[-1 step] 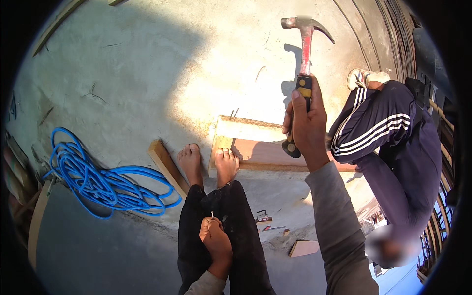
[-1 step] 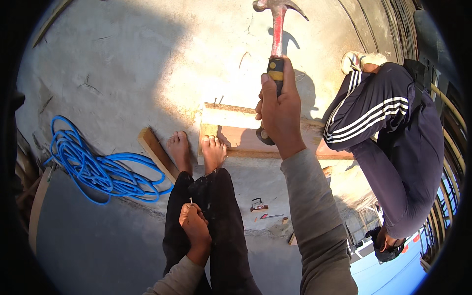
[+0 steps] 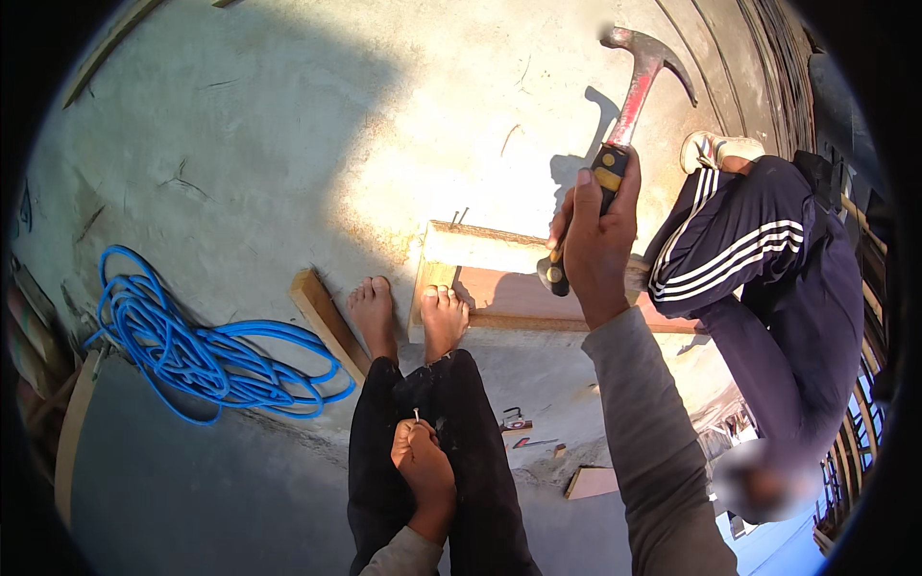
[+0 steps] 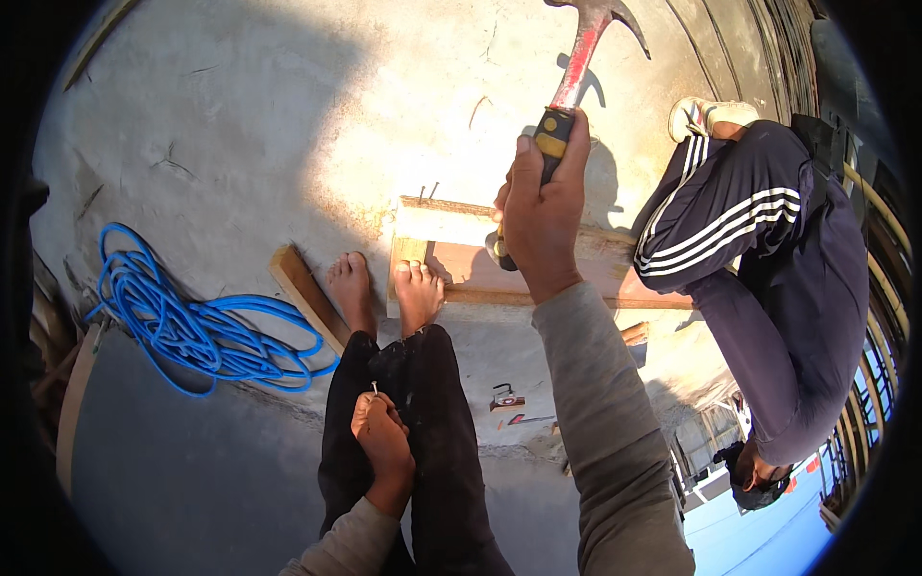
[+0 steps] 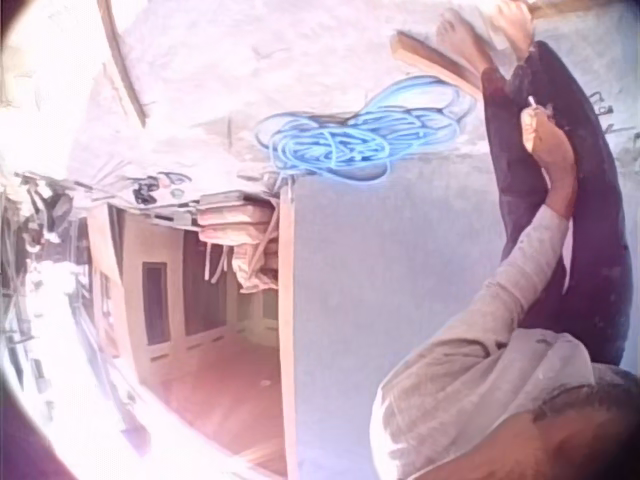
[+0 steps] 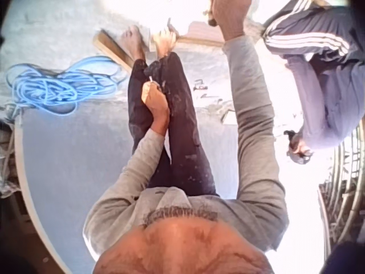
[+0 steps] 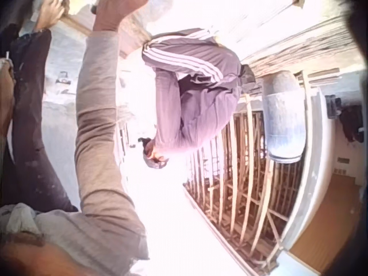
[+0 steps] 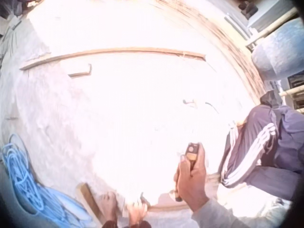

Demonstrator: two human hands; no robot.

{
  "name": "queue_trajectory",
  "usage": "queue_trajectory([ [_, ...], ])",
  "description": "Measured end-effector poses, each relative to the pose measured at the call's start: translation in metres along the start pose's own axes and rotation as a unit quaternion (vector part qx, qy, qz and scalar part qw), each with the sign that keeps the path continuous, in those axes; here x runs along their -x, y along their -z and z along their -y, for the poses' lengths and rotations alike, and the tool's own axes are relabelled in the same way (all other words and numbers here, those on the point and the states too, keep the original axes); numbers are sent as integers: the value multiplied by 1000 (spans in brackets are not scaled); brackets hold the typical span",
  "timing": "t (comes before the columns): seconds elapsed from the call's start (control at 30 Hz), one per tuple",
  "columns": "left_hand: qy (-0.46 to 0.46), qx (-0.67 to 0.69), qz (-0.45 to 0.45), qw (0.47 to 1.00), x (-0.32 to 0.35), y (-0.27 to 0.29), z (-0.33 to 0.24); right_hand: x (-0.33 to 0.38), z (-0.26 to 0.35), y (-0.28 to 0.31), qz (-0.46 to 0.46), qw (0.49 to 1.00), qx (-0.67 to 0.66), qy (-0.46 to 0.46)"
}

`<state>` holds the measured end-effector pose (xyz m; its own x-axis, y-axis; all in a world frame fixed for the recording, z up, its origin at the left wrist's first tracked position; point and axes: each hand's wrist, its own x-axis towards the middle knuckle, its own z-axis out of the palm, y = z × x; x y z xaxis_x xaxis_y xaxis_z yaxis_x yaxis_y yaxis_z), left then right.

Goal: The person hammers nails into wooden planks to assemble a frame on the floor. They retrieve nails from a bucket, position the wood, and use a hand saw to cut a plank to size before nailing it into place.

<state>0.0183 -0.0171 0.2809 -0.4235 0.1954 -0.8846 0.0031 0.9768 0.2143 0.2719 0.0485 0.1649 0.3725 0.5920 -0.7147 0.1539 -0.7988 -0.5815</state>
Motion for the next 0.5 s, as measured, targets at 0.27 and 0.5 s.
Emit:
queue_trajectory([
  [0.27, 18, 18, -31, 999, -7, -9, -5, -18, 20, 14, -12, 994, 94, -46],
  [0.5, -32, 29, -6, 999, -7, -7, -13, -3, 16, -3, 146, 966, 206, 63],
])
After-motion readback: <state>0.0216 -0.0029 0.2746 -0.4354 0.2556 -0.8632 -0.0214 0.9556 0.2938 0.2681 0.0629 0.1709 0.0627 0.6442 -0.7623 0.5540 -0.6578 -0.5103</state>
